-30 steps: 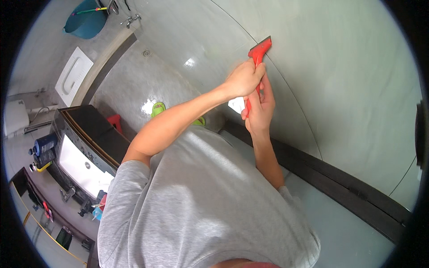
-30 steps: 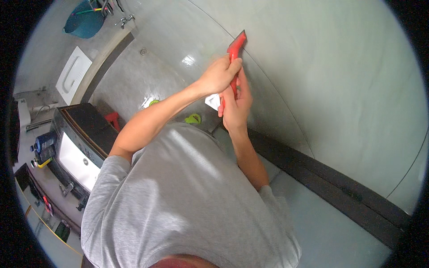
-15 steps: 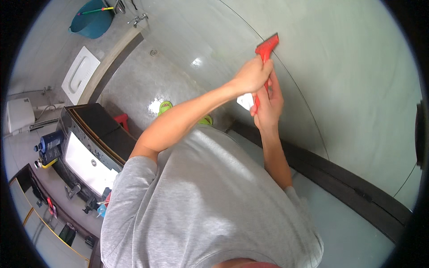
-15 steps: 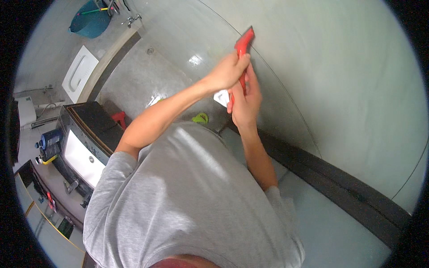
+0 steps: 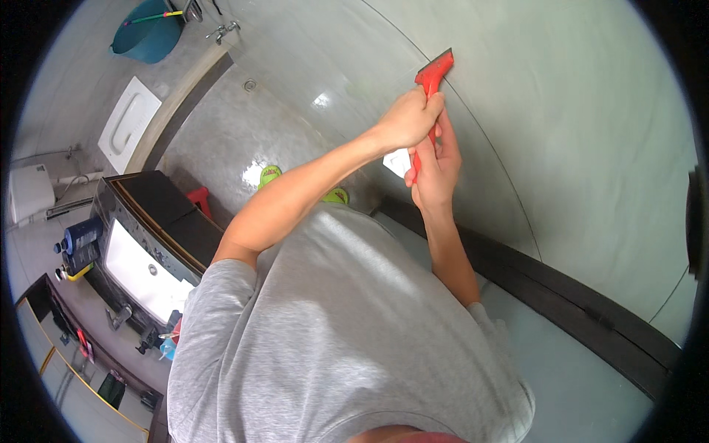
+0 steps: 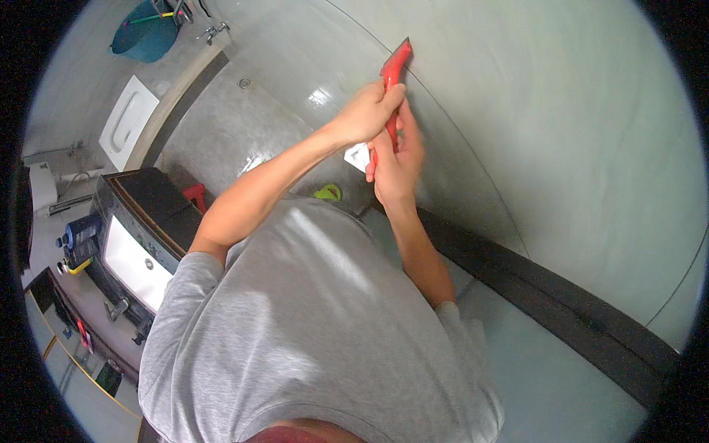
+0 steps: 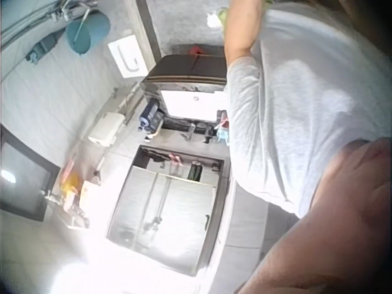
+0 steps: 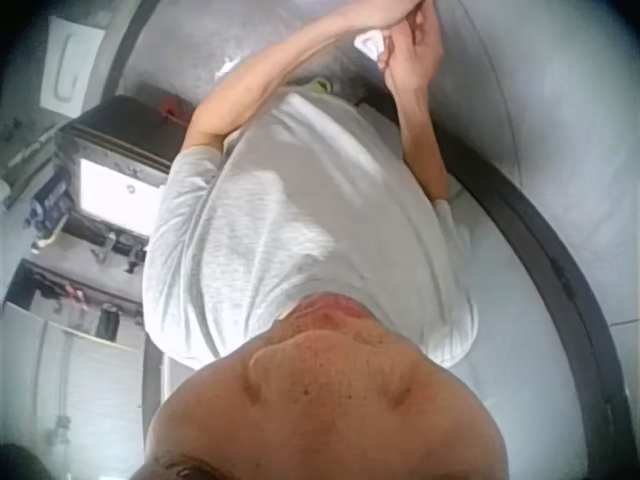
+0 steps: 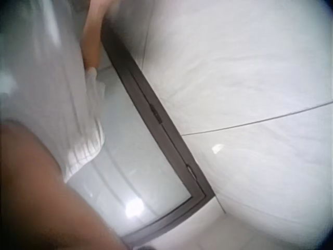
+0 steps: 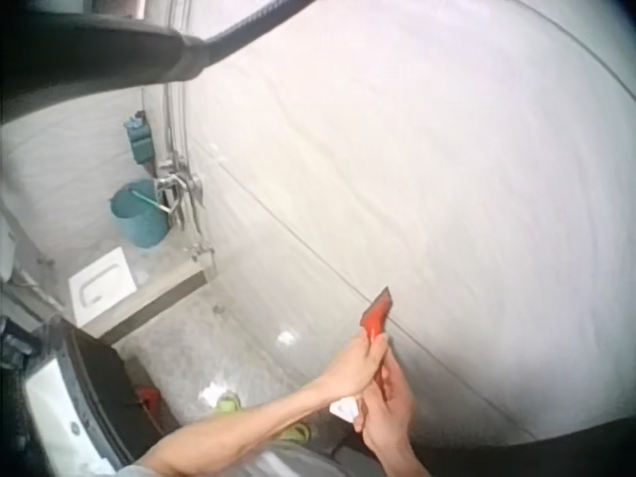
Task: The person scrapes a bathroom wall using a handheld tool, rinses the area with a shower head, and wipes the wall and the tool with a cloth.
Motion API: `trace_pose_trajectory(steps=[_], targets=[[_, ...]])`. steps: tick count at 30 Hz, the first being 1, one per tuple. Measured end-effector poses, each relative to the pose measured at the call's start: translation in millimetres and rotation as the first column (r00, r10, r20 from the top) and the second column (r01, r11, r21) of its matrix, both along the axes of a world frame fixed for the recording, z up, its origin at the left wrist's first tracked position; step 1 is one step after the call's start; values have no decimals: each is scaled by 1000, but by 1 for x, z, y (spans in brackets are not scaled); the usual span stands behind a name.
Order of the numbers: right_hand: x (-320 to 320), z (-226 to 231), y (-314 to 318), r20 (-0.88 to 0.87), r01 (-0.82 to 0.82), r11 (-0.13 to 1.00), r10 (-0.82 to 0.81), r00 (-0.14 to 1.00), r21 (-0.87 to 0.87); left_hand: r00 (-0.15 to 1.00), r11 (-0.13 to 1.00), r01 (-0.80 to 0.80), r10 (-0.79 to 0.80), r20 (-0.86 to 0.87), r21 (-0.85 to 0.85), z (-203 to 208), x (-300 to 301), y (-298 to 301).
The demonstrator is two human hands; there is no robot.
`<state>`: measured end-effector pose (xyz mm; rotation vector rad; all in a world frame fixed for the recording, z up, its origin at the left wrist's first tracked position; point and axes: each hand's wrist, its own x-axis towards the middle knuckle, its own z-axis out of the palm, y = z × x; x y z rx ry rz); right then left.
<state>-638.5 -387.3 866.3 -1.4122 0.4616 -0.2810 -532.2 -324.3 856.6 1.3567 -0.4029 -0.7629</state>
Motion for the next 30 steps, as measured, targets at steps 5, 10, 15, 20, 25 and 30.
trace_pose_trajectory(steps=[5,10,15,20,25,30], targets=[[3,-1,0,4,4,1000,-4,1000,-13,996,997,-7,0,93,78,-4,-3,-4],[1,-1,2,5,-25,999,25,1000,-42,997,995,3,-11,78,101,-8,-5,-6],[0,1,4,-2,-8,1000,8,1000,-30,999,998,8,-11,46,63,-2,-2,-2],[2,-2,4,49,-17,999,15,999,38,985,990,133,-127,-115,50,-2,2,2],[-7,-3,1,18,2,1000,-2,1000,-10,993,998,-1,-7,119,65,-10,-8,-8],[-5,-2,1,16,2,1000,-2,1000,6,997,996,66,-67,30,57,-1,-3,-2]])
